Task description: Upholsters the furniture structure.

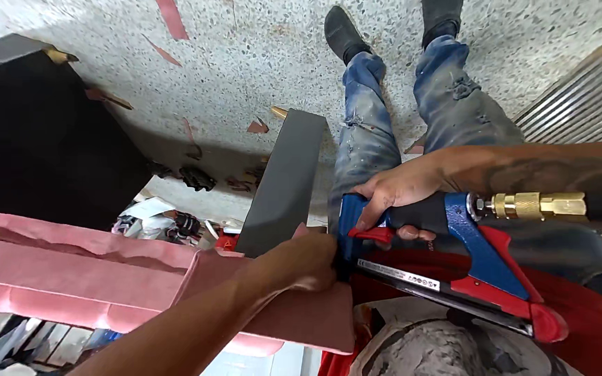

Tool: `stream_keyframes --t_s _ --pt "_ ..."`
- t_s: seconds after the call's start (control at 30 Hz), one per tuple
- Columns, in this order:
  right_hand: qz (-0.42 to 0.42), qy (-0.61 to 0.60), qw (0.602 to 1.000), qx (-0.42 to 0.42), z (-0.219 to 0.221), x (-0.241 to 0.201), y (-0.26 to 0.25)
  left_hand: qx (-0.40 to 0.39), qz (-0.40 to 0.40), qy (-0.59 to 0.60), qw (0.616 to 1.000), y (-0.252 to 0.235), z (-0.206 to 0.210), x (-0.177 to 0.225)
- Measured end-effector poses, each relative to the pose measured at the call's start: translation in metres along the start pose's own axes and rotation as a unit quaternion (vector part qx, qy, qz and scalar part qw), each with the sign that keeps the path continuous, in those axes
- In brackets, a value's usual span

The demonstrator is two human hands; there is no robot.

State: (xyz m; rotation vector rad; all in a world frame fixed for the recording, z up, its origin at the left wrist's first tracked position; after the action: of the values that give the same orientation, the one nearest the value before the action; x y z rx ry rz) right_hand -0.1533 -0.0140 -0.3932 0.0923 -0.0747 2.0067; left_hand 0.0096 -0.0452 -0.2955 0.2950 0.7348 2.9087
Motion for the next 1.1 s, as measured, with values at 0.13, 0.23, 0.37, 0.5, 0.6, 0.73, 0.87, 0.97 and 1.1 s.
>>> stream_keyframes --t_s 0.13,0.23,0.37,0.5,0.6,0.73,0.87,0.97,1.1 --pt "0.014 0.009 1.0 -0.017 -0.007 -0.003 -0.003 -0.012 -0.014 -0.012 1.0 -0.002 -0.003 -0.002" --pt "0.019 0.016 0.999 -0.02 -0.01 -0.004 -0.004 -0.014 -0.027 -0.023 0.999 -0.005 -0.006 -0.003" --pt "0.024 0.023 0.999 -0.019 -0.01 -0.004 -0.005 0.002 -0.065 -0.015 0.998 -0.002 -0.006 -0.004" --pt "0.004 0.013 1.0 0.024 -0.016 -0.002 0.0 0.103 -0.017 -0.023 0.994 0.029 -0.012 -0.03" --pt "-0.03 -0.001 0.998 0.06 -0.028 0.0 0.009 0.103 0.034 -0.037 0.993 0.061 -0.006 -0.048" --pt "-0.082 0.013 0.994 0.074 -0.024 0.001 0.026 0.185 0.036 -0.043 0.981 0.058 0.011 -0.053" --pt "-0.129 -0.022 0.988 0.085 -0.008 0.011 0.036 0.173 -0.03 -0.063 0.983 0.055 0.013 -0.034" --pt "-0.154 -0.053 0.983 0.086 0.002 0.02 0.041 0.241 -0.04 -0.127 0.961 0.061 0.012 -0.03" --pt "-0.176 -0.069 0.976 0.11 0.015 0.024 0.051 0.218 0.006 -0.166 0.962 0.062 0.01 -0.034"
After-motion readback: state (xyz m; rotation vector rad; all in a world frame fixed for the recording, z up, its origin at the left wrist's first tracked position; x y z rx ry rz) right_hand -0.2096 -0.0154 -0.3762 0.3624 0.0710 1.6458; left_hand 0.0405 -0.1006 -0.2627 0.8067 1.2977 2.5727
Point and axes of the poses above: each hand's wrist, its own y-axis away from the middle knuckle, its own z-axis out of the palm, x = y × z, the point moved 2 cm from there along -y, towards the middle knuckle, and after that the axes turned 15 degrees about -x, right-handed, at the moved point
